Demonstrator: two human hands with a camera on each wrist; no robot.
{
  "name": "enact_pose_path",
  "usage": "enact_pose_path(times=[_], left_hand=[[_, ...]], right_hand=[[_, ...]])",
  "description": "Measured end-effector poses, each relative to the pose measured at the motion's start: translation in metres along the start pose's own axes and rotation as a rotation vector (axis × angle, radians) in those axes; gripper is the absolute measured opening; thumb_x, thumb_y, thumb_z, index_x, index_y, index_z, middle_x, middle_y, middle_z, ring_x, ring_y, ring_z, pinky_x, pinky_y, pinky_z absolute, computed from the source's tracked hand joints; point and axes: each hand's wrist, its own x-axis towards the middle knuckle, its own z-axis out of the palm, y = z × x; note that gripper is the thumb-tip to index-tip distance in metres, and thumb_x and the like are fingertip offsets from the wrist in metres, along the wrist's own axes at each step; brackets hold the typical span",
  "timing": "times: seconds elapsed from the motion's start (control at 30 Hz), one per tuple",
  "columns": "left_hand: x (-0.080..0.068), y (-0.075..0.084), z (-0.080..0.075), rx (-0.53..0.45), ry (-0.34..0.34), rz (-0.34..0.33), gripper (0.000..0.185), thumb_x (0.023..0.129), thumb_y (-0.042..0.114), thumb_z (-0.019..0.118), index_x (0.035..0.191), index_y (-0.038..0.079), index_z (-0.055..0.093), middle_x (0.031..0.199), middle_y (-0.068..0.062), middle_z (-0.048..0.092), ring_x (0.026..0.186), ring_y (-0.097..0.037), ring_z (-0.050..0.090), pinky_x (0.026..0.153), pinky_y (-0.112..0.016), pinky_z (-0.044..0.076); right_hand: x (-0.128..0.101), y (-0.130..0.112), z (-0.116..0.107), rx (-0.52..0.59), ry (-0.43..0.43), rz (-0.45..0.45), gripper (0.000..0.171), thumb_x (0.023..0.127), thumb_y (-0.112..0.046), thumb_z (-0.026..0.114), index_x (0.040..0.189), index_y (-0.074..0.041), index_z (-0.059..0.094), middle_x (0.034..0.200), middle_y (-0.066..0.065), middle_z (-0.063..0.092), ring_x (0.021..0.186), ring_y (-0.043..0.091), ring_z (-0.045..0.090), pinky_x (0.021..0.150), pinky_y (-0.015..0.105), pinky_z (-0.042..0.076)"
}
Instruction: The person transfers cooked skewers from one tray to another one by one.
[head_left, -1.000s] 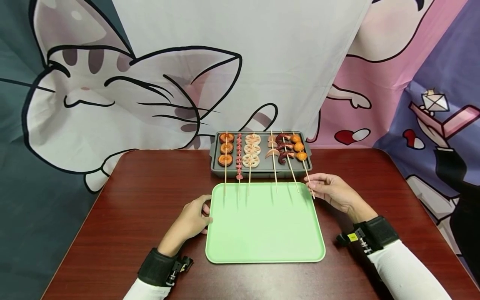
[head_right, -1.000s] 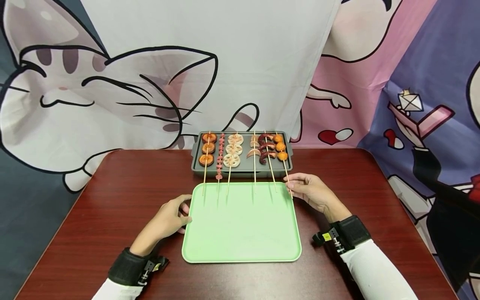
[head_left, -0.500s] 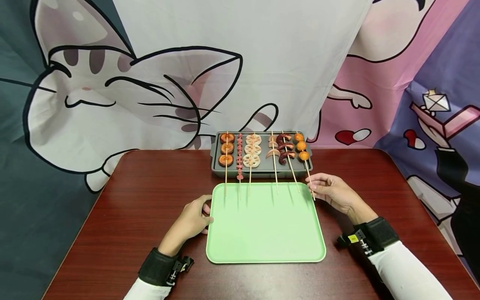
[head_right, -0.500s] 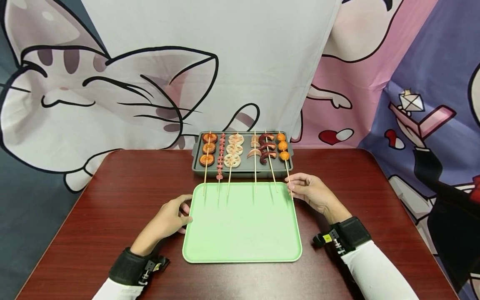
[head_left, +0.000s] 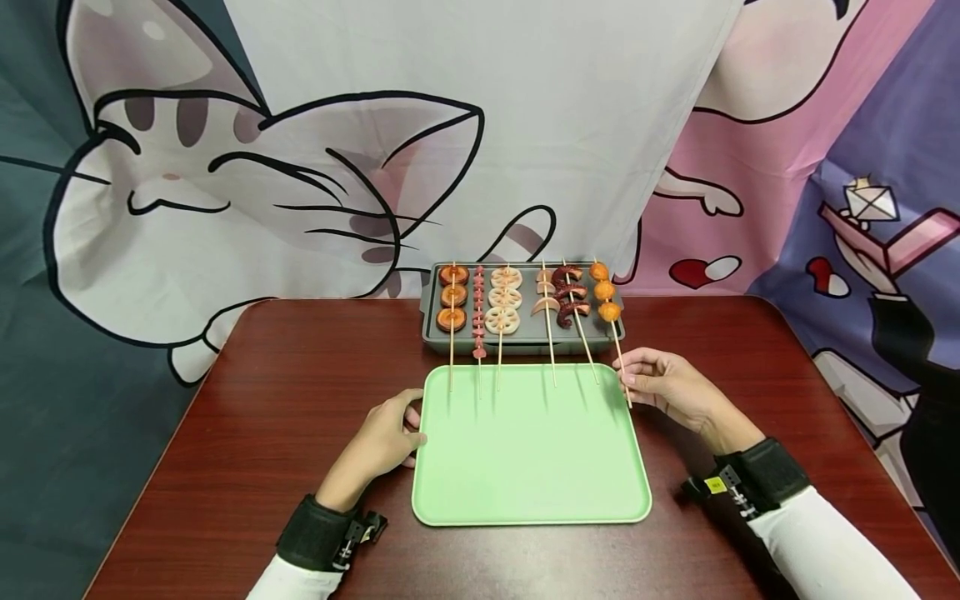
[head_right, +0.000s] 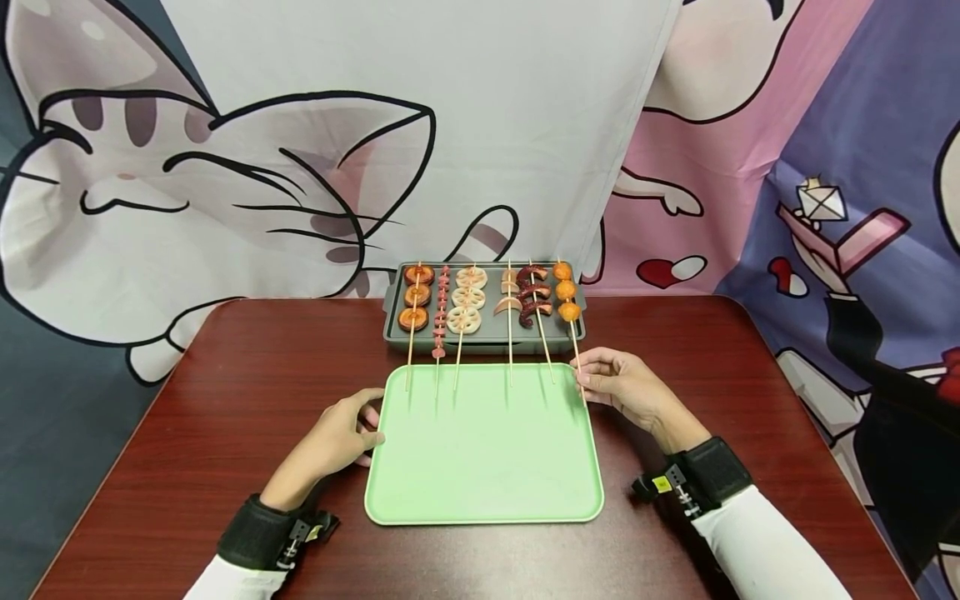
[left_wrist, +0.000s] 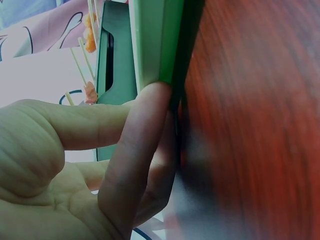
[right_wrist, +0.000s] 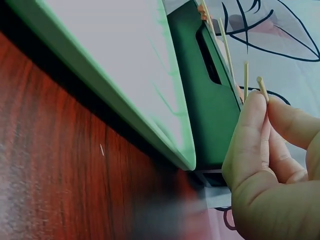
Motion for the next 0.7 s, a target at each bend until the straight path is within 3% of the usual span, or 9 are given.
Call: enact_pose_path(times=[0.23,0.7], left_hand=[[0.000,0.000,0.000,0.003,0.000,-0.002,0.064,0.090,-0.011,0.068,0.150,0.002,0.048,0.098,-0.014,0.055,0.067,-0.021,0.059,0.053,-0.034,0.062],[0.001,-0.002,0.000,0.006,0.001,0.005,0.064,0.090,-0.011,0.068,0.149,0.004,0.049,0.097,-0.014,0.054,0.074,-0.021,0.056,0.051,-0.032,0.061]], right_hand=[[-0.007,0.000,0.005,-0.028,-0.022,0.015,0.020,0.101,0.003,0.060,0.109,-0.012,0.070,0.096,0.001,0.072,0.087,0.011,0.072,0.078,0.025,0.064],[-0.022,0.004,0.012,-0.062,-0.081,0.037,0.011,0.100,0.002,0.061,0.111,-0.001,0.059,0.093,-0.001,0.069,0.084,0.011,0.071,0.078,0.028,0.065]])
